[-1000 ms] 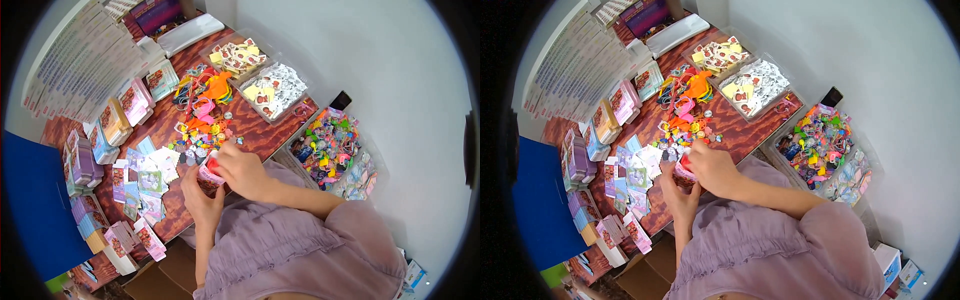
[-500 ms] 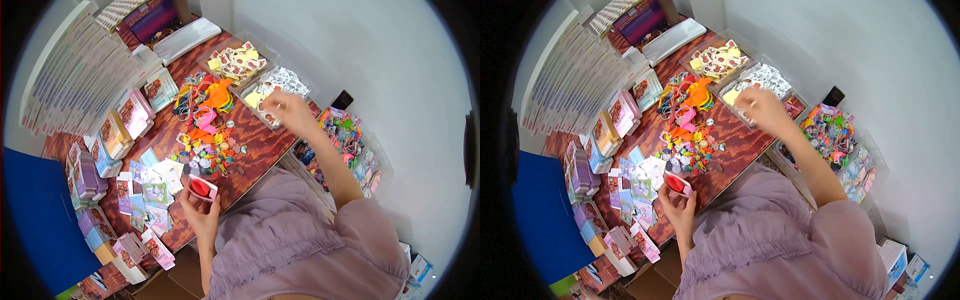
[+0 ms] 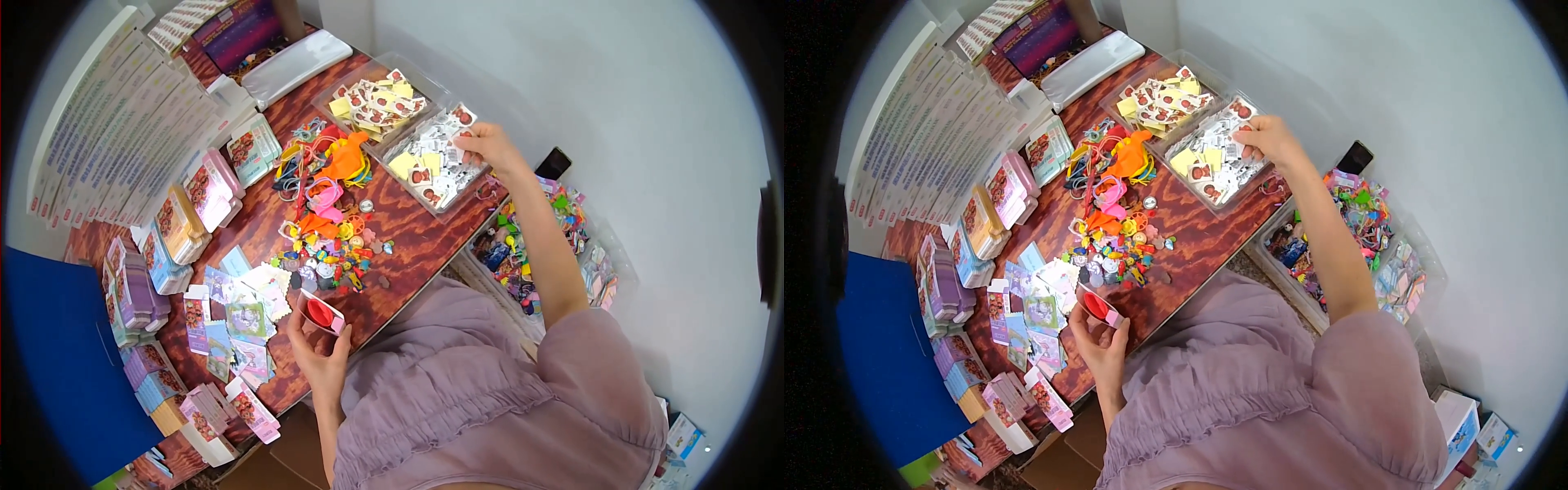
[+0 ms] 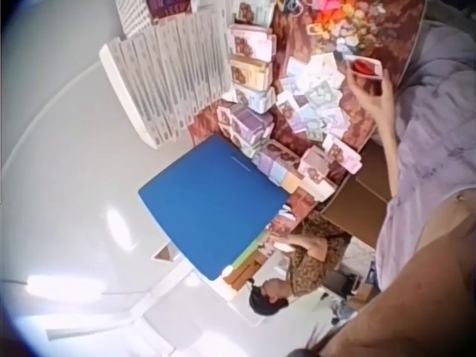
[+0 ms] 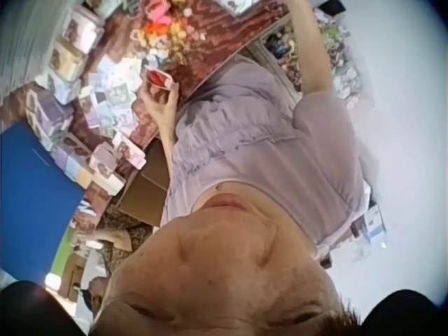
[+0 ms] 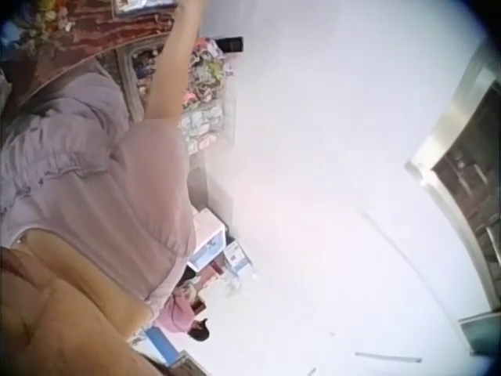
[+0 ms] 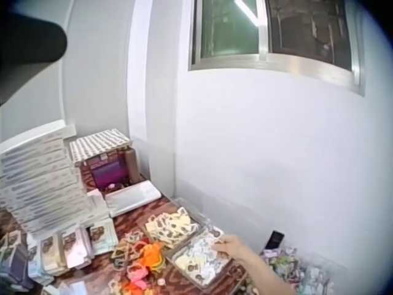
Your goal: The recorder is sorting and arranging small colorful plastic items and small packages on a wooden-patterned table.
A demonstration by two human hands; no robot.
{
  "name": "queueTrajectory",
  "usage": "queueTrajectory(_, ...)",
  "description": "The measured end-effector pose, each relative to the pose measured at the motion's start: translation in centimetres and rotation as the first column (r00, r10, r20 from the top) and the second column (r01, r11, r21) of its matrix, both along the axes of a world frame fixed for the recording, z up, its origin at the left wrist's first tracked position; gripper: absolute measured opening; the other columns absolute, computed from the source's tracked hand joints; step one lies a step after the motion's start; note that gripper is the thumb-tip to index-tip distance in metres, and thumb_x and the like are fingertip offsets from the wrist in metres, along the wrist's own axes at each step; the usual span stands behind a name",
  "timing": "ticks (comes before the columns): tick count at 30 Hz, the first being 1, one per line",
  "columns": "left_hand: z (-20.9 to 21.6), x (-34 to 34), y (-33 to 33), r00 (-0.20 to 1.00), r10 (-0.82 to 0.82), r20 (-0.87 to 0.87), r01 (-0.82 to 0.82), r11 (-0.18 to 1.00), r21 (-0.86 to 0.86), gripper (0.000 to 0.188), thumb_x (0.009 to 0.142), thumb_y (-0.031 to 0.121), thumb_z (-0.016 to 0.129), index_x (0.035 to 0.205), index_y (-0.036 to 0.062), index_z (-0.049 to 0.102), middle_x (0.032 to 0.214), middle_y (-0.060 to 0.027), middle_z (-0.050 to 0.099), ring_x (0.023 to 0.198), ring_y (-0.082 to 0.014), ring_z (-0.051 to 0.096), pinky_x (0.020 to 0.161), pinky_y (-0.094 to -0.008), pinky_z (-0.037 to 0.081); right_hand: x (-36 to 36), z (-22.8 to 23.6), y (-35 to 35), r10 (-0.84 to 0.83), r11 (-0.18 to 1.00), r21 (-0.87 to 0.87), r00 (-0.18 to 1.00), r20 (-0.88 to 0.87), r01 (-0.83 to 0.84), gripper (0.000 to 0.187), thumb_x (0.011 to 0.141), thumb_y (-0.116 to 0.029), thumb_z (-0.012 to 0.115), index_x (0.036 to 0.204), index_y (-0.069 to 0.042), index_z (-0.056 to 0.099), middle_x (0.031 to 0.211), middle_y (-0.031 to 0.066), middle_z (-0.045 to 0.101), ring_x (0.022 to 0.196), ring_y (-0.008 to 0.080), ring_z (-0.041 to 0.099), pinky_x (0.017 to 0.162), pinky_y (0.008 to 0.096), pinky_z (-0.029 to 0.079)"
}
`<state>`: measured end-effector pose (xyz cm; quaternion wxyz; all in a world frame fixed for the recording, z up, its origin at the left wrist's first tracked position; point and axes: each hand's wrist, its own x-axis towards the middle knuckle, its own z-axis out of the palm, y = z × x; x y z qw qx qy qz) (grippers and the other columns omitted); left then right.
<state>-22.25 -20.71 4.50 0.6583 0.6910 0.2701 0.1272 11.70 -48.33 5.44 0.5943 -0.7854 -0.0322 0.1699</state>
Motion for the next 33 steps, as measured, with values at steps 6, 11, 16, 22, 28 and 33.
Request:
queueTrajectory(6,0.9,-0.3,0.2,1.000,0.017,-0.023,-0.016,0.999,0.042,0.079,0.076,-0.006,0.075,0.145,0.0050,0.036,0.139,-0.0080,0.045,0.118,-0.0184,0.055,0.088,-0.0315,0.055,-0.6,1.5,-0.8,0.199,0.962,-0.175,0.977,-0.076,-0.209,0.010,0.084,-0.014,0.073,0.087,-0.005,0.069,0.067,-0.0027,0.060,0.055,0.0039,0.051,0.048,0.0210,0.037)
queueTrajectory(11,1.5,-0.4,-0.4,1.000,0.023,-0.005,-0.023,0.999,0.025,0.078,0.077,-0.005,0.074,0.145,0.0043,0.037,0.136,-0.0091,0.047,0.116,-0.0189,0.057,0.086,-0.0314,0.055,-1.1,2.6,0.3,0.296,0.937,-0.191,0.955,-0.011,-0.293,0.018,0.082,-0.009,0.072,0.099,-0.004,0.069,0.073,-0.0022,0.060,0.056,0.0036,0.051,0.050,0.0208,0.040)
queueTrajectory(16,2.0,-0.5,-0.9,1.000,-0.018,0.002,0.018,0.999,0.035,0.076,0.077,-0.006,0.074,0.143,0.0011,0.037,0.132,-0.0120,0.051,0.114,-0.0192,0.058,0.090,-0.0334,0.053,-1.4,4.8,1.1,0.294,0.947,-0.084,0.942,-0.159,-0.310,0.019,0.081,-0.005,0.068,0.099,-0.002,0.065,0.074,0.0012,0.062,0.056,0.0072,0.056,0.050,0.0224,0.046)
queueTrajectory(22,2.4,1.9,-1.5,0.976,-0.197,0.088,0.198,0.980,-0.001,0.077,0.077,-0.004,0.075,0.144,0.0023,0.038,0.137,-0.0124,0.049,0.120,-0.0211,0.055,0.095,-0.0344,0.051,1.6,2.6,0.3,0.300,0.944,-0.111,0.948,-0.110,-0.312,0.004,0.081,-0.001,0.066,0.084,-0.003,0.065,0.063,0.0008,0.059,0.054,0.0079,0.056,0.049,0.0235,0.045)
queueTrajectory(28,3.8,6.6,-2.2,0.902,-0.426,0.075,0.428,0.904,-0.017,0.075,0.073,0.005,0.082,0.139,0.0034,0.047,0.142,-0.0126,0.046,0.124,-0.0214,0.053,0.094,-0.0353,0.052,1.6,2.4,0.1,0.352,0.888,-0.350,0.931,0.098,-0.299,0.011,0.082,-0.006,0.068,0.074,-0.004,0.061,0.061,-0.0020,0.054,0.052,0.0072,0.048,0.047,0.0251,0.037)
queueTrajectory(33,2.8,14.4,-2.1,0.714,-0.668,0.212,0.676,0.736,0.042,0.077,0.071,0.020,0.086,0.138,0.0057,0.051,0.152,-0.0168,0.034,0.125,-0.0247,0.052,0.095,-0.0351,0.051,-0.4,4.6,2.5,0.469,0.842,-0.308,0.883,0.015,-0.443,0.017,0.087,-0.015,0.065,0.074,-0.006,0.059,0.063,-0.0053,0.050,0.059,0.0055,0.047,0.053,0.0253,0.038)
